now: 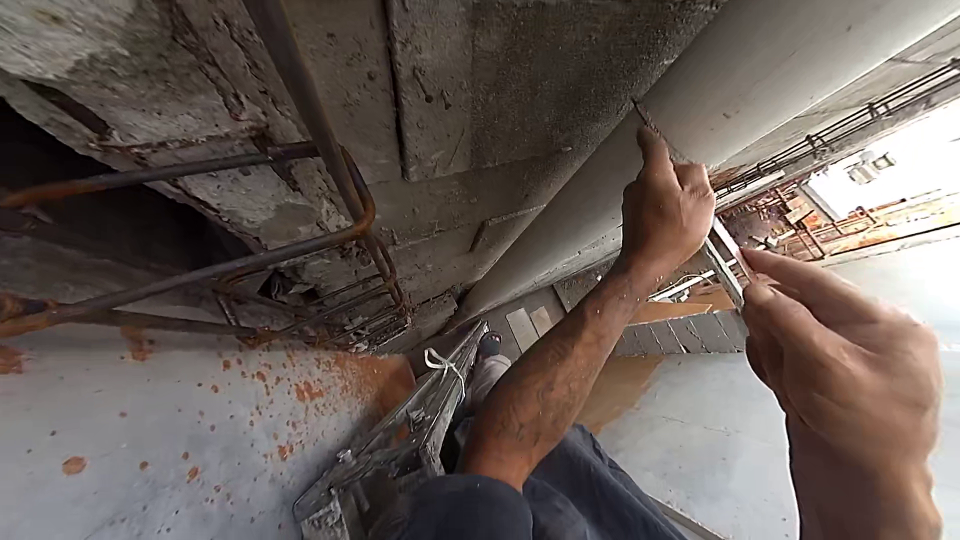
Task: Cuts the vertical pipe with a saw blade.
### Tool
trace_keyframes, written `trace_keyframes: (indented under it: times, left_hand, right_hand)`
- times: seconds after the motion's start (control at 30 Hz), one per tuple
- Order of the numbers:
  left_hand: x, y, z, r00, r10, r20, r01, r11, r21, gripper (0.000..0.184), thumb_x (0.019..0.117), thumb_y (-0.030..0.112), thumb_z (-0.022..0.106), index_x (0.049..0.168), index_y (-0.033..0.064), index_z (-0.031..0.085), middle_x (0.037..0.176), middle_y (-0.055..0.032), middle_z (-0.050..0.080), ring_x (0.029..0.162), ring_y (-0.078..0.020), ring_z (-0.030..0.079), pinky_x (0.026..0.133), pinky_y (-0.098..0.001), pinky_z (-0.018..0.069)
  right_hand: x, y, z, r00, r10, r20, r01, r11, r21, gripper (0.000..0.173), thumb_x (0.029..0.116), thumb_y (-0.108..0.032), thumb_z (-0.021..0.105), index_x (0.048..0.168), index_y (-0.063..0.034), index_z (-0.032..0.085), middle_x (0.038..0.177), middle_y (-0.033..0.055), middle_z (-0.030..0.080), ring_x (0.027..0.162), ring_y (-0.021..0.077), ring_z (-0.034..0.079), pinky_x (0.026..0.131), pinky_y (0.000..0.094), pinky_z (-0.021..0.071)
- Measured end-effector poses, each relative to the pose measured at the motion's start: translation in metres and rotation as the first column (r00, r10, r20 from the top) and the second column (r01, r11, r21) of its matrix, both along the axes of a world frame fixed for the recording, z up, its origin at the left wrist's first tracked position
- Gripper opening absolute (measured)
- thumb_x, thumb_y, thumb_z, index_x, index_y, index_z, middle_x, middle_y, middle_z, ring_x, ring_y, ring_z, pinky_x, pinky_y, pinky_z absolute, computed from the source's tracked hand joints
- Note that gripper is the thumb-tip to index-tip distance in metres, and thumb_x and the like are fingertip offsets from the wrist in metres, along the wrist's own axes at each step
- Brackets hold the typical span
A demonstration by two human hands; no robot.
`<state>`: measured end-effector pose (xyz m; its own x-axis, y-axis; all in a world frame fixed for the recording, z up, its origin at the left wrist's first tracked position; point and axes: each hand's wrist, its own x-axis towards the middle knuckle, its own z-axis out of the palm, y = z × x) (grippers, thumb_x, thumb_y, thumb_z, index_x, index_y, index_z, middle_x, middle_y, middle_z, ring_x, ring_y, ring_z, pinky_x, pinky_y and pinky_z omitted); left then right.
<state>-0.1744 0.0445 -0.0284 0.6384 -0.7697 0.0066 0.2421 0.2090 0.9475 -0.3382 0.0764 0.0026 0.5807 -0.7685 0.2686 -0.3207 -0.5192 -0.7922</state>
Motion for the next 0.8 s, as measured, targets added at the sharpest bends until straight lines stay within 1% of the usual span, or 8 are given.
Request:
trace_keyframes:
  times: [0.1, 0.17, 0.27, 0.37, 0.5, 0.6, 0.7, 0.8]
  left_hand:
    - [0.023, -0.014, 0.001, 1.0, -0.005, 0.009, 0.005, 1.0, 0.015, 0.06, 0.1052, 0.009, 0.04, 0.161, 0.0016, 0.018, 0.075, -0.013, 0.057, 0.057, -0.0204, 0.057, 0.052, -0.0377, 0.0511]
    - [0.029, -0.022, -0.001, 1.0, 0.005, -0.017, -0.005, 1.0, -0.011, 0.056, 0.1062, 0.011, 0.039, 0.159, 0.0035, 0.023, 0.082, -0.0141, 0.057, 0.061, -0.0213, 0.055, 0.054, -0.0384, 0.05]
    - [0.001, 0.002, -0.01, 0.999, -0.017, 0.029, 0.017, 1.0, -0.007, 0.055, 0.1046, 0.014, 0.039, 0.157, 0.0104, 0.023, 0.072, -0.0117, 0.052, 0.049, -0.0205, 0.051, 0.043, -0.0341, 0.0455]
    - [-0.009, 0.003, -0.011, 1.0, 0.0, 0.005, 0.001, 0.999, -0.039, 0.064, 0.1047, 0.009, 0.04, 0.163, 0.0069, 0.013, 0.07, -0.0097, 0.05, 0.055, -0.0201, 0.051, 0.05, -0.0365, 0.0468]
    - [0.029, -0.026, -0.005, 0.999, 0.014, -0.043, -0.015, 1.0, -0.024, 0.057, 0.1062, 0.011, 0.039, 0.16, 0.0039, 0.02, 0.072, -0.0097, 0.053, 0.05, -0.016, 0.05, 0.045, -0.0324, 0.046]
    - [0.017, -0.014, -0.005, 0.999, 0.018, -0.04, -0.019, 0.999, -0.026, 0.061, 0.106, 0.012, 0.038, 0.163, 0.0076, 0.018, 0.079, -0.0127, 0.055, 0.052, -0.0193, 0.051, 0.045, -0.0363, 0.0476]
    - [-0.017, 0.01, -0.013, 1.0, -0.001, 0.008, 0.002, 0.997, -0.072, 0.065, 0.1054, 0.01, 0.037, 0.164, 0.0084, 0.009, 0.07, -0.0111, 0.05, 0.051, -0.0203, 0.05, 0.044, -0.0361, 0.0447]
    - [0.003, -0.007, -0.009, 0.999, 0.0, -0.037, -0.002, 0.998, -0.069, 0.063, 0.1042, 0.007, 0.039, 0.162, 0.004, 0.013, 0.069, -0.008, 0.05, 0.052, -0.0171, 0.05, 0.046, -0.0349, 0.0467]
  right_hand:
    - [0.028, -0.01, 0.0, 0.998, -0.046, -0.048, 0.043, 0.998, -0.048, 0.03, 0.099, -0.017, 0.056, 0.126, -0.0111, 0.069, 0.064, -0.011, 0.056, 0.042, -0.0011, 0.044, 0.037, 0.0183, 0.0398]
    - [0.038, -0.013, 0.001, 0.996, -0.066, -0.055, 0.063, 0.997, -0.052, 0.031, 0.0994, -0.018, 0.055, 0.127, -0.0142, 0.07, 0.063, -0.0083, 0.055, 0.041, 0.0023, 0.041, 0.036, 0.0204, 0.0371]
    - [0.008, -0.002, 0.002, 0.997, -0.009, -0.08, 0.005, 0.999, -0.047, 0.034, 0.1012, -0.02, 0.054, 0.132, -0.0138, 0.067, 0.066, -0.0088, 0.058, 0.044, 0.0007, 0.043, 0.038, 0.0191, 0.0376]
    - [-0.004, -0.001, -0.001, 0.998, -0.005, -0.068, 0.001, 0.998, -0.061, 0.034, 0.0992, -0.018, 0.055, 0.128, -0.0085, 0.068, 0.065, -0.0115, 0.058, 0.044, -0.0032, 0.044, 0.038, 0.0152, 0.0374]
    - [0.037, -0.017, 0.001, 0.992, -0.052, -0.115, 0.039, 0.993, -0.109, 0.032, 0.0989, -0.018, 0.055, 0.127, -0.0122, 0.069, 0.063, -0.0074, 0.055, 0.042, 0.0018, 0.042, 0.038, 0.0209, 0.0375]
    - [0.017, -0.01, 0.003, 0.99, -0.014, -0.143, 0.0, 0.995, -0.1, 0.036, 0.1015, -0.023, 0.053, 0.134, -0.0166, 0.067, 0.068, -0.0062, 0.057, 0.044, 0.0036, 0.043, 0.038, 0.0231, 0.0386]
    - [-0.015, 0.003, -0.003, 0.997, 0.015, -0.079, -0.019, 0.998, -0.061, 0.036, 0.1, -0.017, 0.053, 0.132, -0.0064, 0.066, 0.068, -0.0114, 0.06, 0.044, -0.0035, 0.042, 0.038, 0.015, 0.0354]
    - [0.006, -0.01, -0.004, 0.996, -0.006, -0.091, -0.004, 0.995, -0.101, 0.034, 0.0989, -0.019, 0.054, 0.129, -0.0081, 0.067, 0.067, -0.0115, 0.059, 0.045, -0.0037, 0.044, 0.04, 0.0165, 0.0394]
